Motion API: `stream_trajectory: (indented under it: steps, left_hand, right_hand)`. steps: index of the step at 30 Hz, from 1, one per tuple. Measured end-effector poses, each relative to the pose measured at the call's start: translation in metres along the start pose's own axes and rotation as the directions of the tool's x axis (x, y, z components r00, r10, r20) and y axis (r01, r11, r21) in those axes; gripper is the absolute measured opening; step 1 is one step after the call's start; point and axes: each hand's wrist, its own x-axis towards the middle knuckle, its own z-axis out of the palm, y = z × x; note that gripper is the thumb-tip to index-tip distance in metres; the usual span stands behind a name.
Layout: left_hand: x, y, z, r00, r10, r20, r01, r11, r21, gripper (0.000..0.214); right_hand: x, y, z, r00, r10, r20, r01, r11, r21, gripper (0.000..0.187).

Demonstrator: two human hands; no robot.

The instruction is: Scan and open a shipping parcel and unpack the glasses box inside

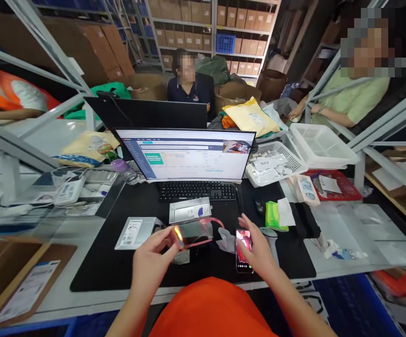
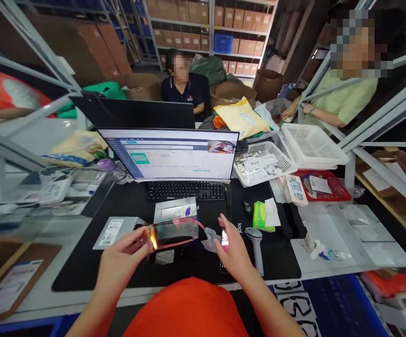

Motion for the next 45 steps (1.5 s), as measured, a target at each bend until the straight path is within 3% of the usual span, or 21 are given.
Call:
stream_trajectory:
  steps: [2,3,7,11,14,16,19,21,22,24,26,28,31,33,35,38,40,42,43,45]
  left_hand:
    - [0.002,0.008,0.012,0.991,0.106,0.076,-0.112,0.99,0.083,0.036]
    - [0.004,0.011,0.017,0.984,0.148,0.103,-0.161,0.979,0.129,0.034]
    - [0.01,0.022,0.026,0.956,0.24,0.169,-0.275,0.933,0.233,0.029]
    - [0.013,0.027,0.035,0.935,0.266,0.235,-0.317,0.923,0.22,0.028]
    - [0.015,0.028,0.045,0.933,0.194,0.303,-0.244,0.96,0.138,0.02]
    - [0.018,0.028,0.046,0.959,0.122,0.256,-0.141,0.988,0.058,0.018]
    - [0.025,0.024,0.041,0.995,0.014,0.096,-0.008,0.998,-0.057,0.024]
    - [0.029,0.019,0.039,0.998,-0.048,0.029,0.051,0.99,-0.129,0.029]
    - [0.03,0.016,0.041,0.997,-0.076,0.029,0.079,0.985,-0.156,0.032]
    - [0.028,0.008,0.05,0.99,-0.113,0.088,0.126,0.978,-0.164,0.038]
    - [0.024,0.002,0.063,0.979,-0.082,0.188,0.101,0.991,-0.091,0.036]
    - [0.019,-0.003,0.073,0.957,0.009,0.289,-0.018,0.999,0.03,0.025]
    - [0.018,-0.005,0.081,0.941,0.089,0.327,-0.157,0.969,0.189,0.023]
    - [0.021,-0.002,0.084,0.935,0.097,0.34,-0.192,0.947,0.257,0.031]
    - [0.025,0.002,0.087,0.886,0.088,0.455,-0.248,0.919,0.305,0.036]
    - [0.031,0.005,0.09,0.781,0.056,0.623,-0.337,0.876,0.344,0.051]
    - [0.032,0.0,0.089,0.74,0.035,0.672,-0.365,0.86,0.357,0.082]
    - [0.031,-0.011,0.087,0.746,0.02,0.666,-0.373,0.84,0.393,0.113]
    - [0.031,-0.017,0.088,0.767,0.004,0.642,-0.372,0.818,0.44,0.113]
    - [0.032,-0.031,0.096,0.822,-0.069,0.566,-0.362,0.703,0.612,0.076]
  right_hand:
    - [0.025,-0.028,-0.013,0.981,-0.142,0.132,0.149,0.988,-0.041,0.061]
    - [0.036,-0.038,-0.017,0.974,-0.147,0.172,0.159,0.985,-0.062,0.052]
    - [0.063,-0.055,-0.019,0.972,-0.087,0.218,0.086,0.996,0.012,0.034]
    - [0.072,-0.058,-0.012,0.963,-0.086,0.254,0.037,0.981,0.192,0.022]
    - [0.077,-0.052,-0.009,0.945,-0.088,0.315,-0.041,0.924,0.381,0.026]
    - [0.077,-0.037,-0.012,0.949,-0.065,0.307,-0.093,0.876,0.473,0.03]
    - [0.065,-0.003,-0.014,0.981,0.152,0.124,-0.195,0.823,0.533,0.051]
    - [0.053,0.016,-0.005,0.943,0.331,0.029,-0.278,0.737,0.616,0.066]
    - [0.047,0.021,0.002,0.934,0.355,0.049,-0.302,0.704,0.643,0.076]
    - [0.039,0.02,0.02,0.934,0.329,0.138,-0.331,0.654,0.68,0.087]
    - [0.037,0.009,0.031,0.955,0.221,0.2,-0.296,0.63,0.717,0.084]
    - [0.04,-0.003,0.028,0.972,0.079,0.221,-0.218,0.658,0.72,0.08]
    - [0.049,-0.007,0.006,0.969,-0.021,0.244,-0.121,0.826,0.55,0.077]
    - [0.053,0.0,-0.007,0.968,-0.013,0.251,-0.09,0.914,0.396,0.057]
    - [0.054,0.01,-0.013,0.967,-0.004,0.255,-0.08,0.944,0.319,0.03]
    - [0.049,0.025,-0.012,0.967,0.111,0.231,-0.196,0.901,0.386,0.021]
    - [0.042,0.036,-0.014,0.953,0.219,0.21,-0.293,0.844,0.449,0.028]
    - [0.034,0.049,-0.021,0.928,0.332,0.169,-0.37,0.772,0.517,0.035]
    - [0.03,0.057,-0.025,0.91,0.392,0.137,-0.398,0.731,0.554,0.038]
    - [0.021,0.074,-0.035,0.858,0.509,0.072,-0.434,0.641,0.633,0.041]
